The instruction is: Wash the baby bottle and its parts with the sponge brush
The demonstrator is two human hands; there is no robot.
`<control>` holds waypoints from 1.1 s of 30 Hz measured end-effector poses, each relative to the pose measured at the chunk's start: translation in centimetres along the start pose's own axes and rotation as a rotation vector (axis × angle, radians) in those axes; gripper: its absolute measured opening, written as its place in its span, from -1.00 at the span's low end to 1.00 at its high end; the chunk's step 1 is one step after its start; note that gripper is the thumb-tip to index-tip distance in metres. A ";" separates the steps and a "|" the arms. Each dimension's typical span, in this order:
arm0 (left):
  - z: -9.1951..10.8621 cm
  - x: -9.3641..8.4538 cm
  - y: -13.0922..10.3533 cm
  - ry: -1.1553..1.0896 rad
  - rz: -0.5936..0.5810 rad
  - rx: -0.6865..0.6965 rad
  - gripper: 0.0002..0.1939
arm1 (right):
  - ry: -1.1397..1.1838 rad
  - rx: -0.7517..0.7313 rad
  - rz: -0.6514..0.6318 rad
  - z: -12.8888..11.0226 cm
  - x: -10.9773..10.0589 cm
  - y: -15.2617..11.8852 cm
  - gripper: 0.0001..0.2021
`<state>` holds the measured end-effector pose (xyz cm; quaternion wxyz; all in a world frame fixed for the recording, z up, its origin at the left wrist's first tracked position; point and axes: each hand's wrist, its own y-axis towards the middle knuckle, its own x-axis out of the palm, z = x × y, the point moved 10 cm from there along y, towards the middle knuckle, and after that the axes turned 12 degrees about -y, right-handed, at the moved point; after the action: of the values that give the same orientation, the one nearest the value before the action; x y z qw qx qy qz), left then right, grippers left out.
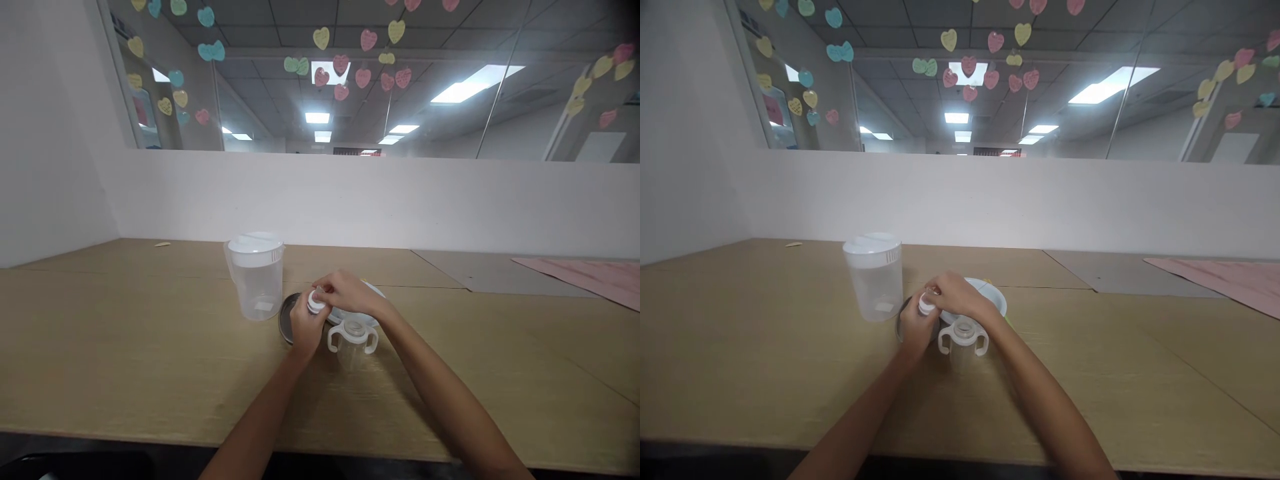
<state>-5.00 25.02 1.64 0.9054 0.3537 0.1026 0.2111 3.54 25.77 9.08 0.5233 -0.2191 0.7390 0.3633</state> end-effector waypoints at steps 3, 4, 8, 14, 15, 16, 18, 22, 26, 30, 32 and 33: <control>0.8 0.0 -0.2 0.002 -0.002 0.064 -0.66 | 0.149 -0.034 -0.067 0.1 0.0 -0.1 -0.77; 1.0 0.1 -0.2 0.003 -0.010 0.081 -0.65 | 0.211 -0.034 -0.090 0.3 0.0 0.0 -0.77; 1.3 0.1 -0.4 0.004 -0.022 0.111 -0.66 | 0.473 0.028 -0.141 2.2 0.6 0.2 -0.74; 1.7 0.8 -0.5 -0.006 -0.110 0.119 -0.70 | 0.704 0.281 -0.058 8.6 0.9 -0.3 -0.67; 1.4 1.0 -0.4 0.003 -0.121 0.097 -0.72 | 0.584 0.311 -0.060 9.7 0.9 -0.4 -0.68; 1.2 1.0 -0.3 0.018 -0.125 0.080 -0.74 | 0.440 0.335 -0.087 10.7 1.1 -0.6 -0.69; 0.6 1.0 -0.1 0.075 -0.105 0.060 -0.75 | 0.188 0.370 -0.187 12.2 1.8 -1.0 -0.70; -0.8 0.9 0.3 0.212 -0.076 0.031 -0.68 | 0.004 0.411 -0.379 13.8 4.0 -1.5 -0.76; -2.0 2.2 0.2 0.236 -0.183 0.010 -0.61 | -0.052 0.416 -0.496 13.8 5.9 -1.6 -0.83; -2.8 2.9 -0.1 0.260 -0.242 -0.039 -0.68 | -0.034 0.427 -0.606 13.5 7.6 -2.0 -0.81; -2.9 3.2 -0.2 0.287 -0.263 -0.047 -0.71 | -0.025 0.437 -0.644 13.4 8.2 -2.1 -0.82; -2.8 3.3 -0.2 0.303 -0.272 -0.040 -0.72 | -0.020 0.440 -0.658 13.4 8.5 -2.2 -0.84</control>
<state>-2.98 28.05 -0.67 0.9067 0.2826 0.2802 0.1398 10.30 35.15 -2.05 0.6533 -0.3232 0.6846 0.0111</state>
